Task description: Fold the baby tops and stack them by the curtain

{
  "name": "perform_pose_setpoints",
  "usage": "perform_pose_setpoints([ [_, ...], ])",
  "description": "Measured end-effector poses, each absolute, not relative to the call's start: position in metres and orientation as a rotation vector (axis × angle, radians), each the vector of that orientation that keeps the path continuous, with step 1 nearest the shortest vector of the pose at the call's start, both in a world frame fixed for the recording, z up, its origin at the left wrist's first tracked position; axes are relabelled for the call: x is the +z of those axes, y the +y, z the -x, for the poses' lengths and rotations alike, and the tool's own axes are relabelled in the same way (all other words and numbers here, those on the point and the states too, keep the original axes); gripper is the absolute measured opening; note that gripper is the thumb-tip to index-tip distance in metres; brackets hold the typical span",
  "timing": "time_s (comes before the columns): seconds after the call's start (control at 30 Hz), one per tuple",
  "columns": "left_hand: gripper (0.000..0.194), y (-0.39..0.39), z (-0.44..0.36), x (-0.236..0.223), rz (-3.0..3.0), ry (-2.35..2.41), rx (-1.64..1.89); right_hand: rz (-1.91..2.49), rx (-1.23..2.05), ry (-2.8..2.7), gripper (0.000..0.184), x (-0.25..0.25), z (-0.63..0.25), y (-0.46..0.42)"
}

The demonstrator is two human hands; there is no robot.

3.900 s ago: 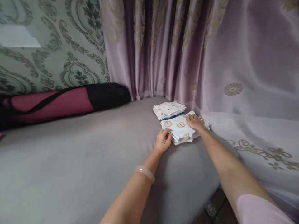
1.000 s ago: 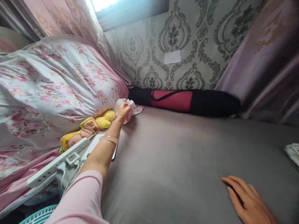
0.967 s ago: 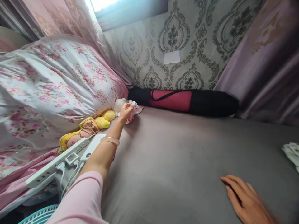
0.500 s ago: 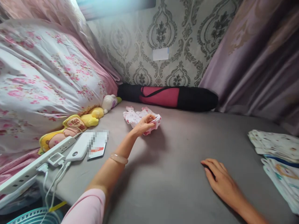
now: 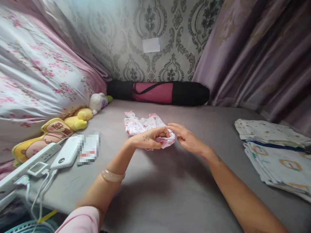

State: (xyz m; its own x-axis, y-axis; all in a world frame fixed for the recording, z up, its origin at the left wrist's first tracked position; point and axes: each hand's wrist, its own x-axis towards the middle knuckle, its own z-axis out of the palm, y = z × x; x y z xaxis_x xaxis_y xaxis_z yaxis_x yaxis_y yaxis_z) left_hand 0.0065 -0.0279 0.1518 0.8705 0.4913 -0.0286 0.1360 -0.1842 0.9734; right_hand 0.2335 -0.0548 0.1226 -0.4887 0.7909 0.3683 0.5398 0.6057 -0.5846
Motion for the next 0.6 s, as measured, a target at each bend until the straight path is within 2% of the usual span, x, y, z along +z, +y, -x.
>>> perform_pose_setpoints([
  [0.13, 0.033, -0.031, 0.006, 0.156, -1.756, 0.554, 0.334, 1.016, 0.7, -2.256, 0.028, 0.121, -0.23, -0.044],
  [0.27, 0.032, -0.024, 0.019, 0.15, -1.789, 0.673, 0.334, 1.148, 0.622, -2.069, 0.004, 0.13, -0.245, -0.045],
  [0.47, 0.017, -0.013, 0.011, 0.14, -1.832, 0.558, 0.457, 1.3, 0.495, -1.835, 0.009, 0.169, -0.268, -0.064],
  [0.6, 0.02, -0.002, -0.008, 0.132, -1.812, 0.72, 0.697, 1.512, 0.44, -1.886, 0.009, 0.188, -0.278, -0.074],
])
